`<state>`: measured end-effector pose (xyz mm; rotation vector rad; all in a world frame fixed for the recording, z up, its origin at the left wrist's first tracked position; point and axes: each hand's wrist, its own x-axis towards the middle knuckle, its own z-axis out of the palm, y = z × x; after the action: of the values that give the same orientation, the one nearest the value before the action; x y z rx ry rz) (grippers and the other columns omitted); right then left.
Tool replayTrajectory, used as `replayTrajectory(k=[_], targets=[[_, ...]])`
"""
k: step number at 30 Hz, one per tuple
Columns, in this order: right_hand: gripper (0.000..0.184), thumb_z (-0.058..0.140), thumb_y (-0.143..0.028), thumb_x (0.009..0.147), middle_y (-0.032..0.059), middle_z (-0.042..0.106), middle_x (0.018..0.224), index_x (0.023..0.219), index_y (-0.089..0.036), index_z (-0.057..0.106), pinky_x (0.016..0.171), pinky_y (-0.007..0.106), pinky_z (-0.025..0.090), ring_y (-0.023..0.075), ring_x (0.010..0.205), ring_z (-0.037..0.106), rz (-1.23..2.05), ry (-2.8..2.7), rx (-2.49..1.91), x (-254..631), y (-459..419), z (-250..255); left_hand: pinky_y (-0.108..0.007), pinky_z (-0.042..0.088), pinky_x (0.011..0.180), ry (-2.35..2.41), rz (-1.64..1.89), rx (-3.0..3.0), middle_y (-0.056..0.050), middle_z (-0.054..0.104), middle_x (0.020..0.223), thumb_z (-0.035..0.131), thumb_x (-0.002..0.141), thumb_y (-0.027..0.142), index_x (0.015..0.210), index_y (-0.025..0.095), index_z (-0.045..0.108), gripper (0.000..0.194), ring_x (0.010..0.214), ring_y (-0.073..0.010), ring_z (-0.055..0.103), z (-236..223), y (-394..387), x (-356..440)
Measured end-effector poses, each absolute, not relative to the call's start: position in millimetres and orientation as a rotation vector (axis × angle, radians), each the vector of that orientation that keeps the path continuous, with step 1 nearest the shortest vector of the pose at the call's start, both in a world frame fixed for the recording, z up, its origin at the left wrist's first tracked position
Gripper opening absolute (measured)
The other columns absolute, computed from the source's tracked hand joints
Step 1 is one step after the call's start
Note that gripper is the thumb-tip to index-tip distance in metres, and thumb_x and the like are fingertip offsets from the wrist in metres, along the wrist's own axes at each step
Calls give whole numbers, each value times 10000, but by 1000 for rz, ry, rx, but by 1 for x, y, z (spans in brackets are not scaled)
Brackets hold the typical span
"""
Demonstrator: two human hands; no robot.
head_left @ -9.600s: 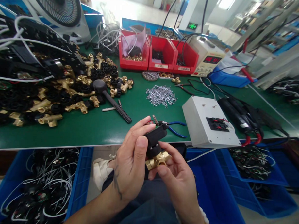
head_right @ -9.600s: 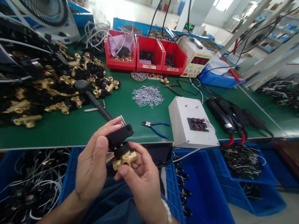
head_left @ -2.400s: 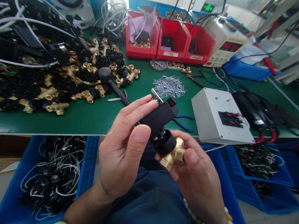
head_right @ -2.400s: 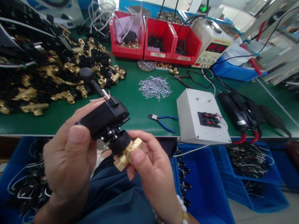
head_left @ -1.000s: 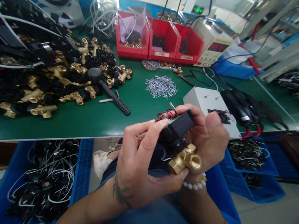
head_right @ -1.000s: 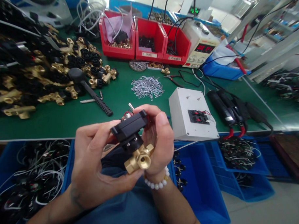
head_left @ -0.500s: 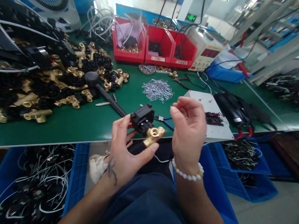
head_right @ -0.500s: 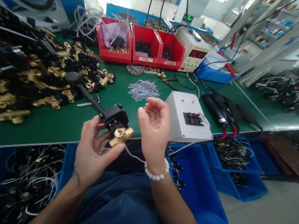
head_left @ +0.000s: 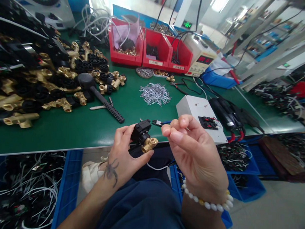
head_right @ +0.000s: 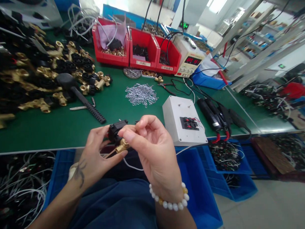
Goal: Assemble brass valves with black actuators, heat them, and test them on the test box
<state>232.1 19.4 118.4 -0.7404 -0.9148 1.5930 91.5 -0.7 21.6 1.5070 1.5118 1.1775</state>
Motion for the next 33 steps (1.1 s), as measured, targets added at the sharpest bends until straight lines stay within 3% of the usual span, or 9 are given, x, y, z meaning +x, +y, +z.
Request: replayTrajectory(k=[13,20,27,30,33], targets=[[208,674,-59,752,-55,507,707,796,-200,528,713,174,538,69,725,630,1458,-996,-823,222,16,117,-507,558,959,1528,1073,1554,-103,473,1289,736,738,447,1333,219,495,682,1141,-274,589,24,3,90],[168,672,-64,801,-49,562,766,816,-199,573,783,202,518,74,793,625,1403,-1089,-812,213,24,102,-504,557,926,1660,1088,1752,-95,513,1179,733,733,435,1308,206,550,646,1106,-283,569,28,1,90],[106,641,-97,831,-34,629,798,825,-202,634,755,222,493,91,781,606,1022,-1281,-980,222,50,76,-421,558,898,1801,1342,1906,-80,555,1143,799,704,403,1320,209,516,705,1062,-250,563,33,-12,62],[27,662,-180,822,-1,665,805,817,-191,686,712,257,509,128,761,619,1302,-1660,-983,216,58,57,-403,564,909,1764,1521,2027,-86,516,1198,837,666,431,1402,245,462,846,1106,-254,541,44,-20,49],[150,709,-339,808,52,710,933,767,-194,722,856,383,531,210,898,644,1477,-1861,-858,204,60,41,-380,597,829,1713,1614,2103,-91,485,1210,847,658,447,1485,285,383,961,1139,-270,519,55,-25,45]])
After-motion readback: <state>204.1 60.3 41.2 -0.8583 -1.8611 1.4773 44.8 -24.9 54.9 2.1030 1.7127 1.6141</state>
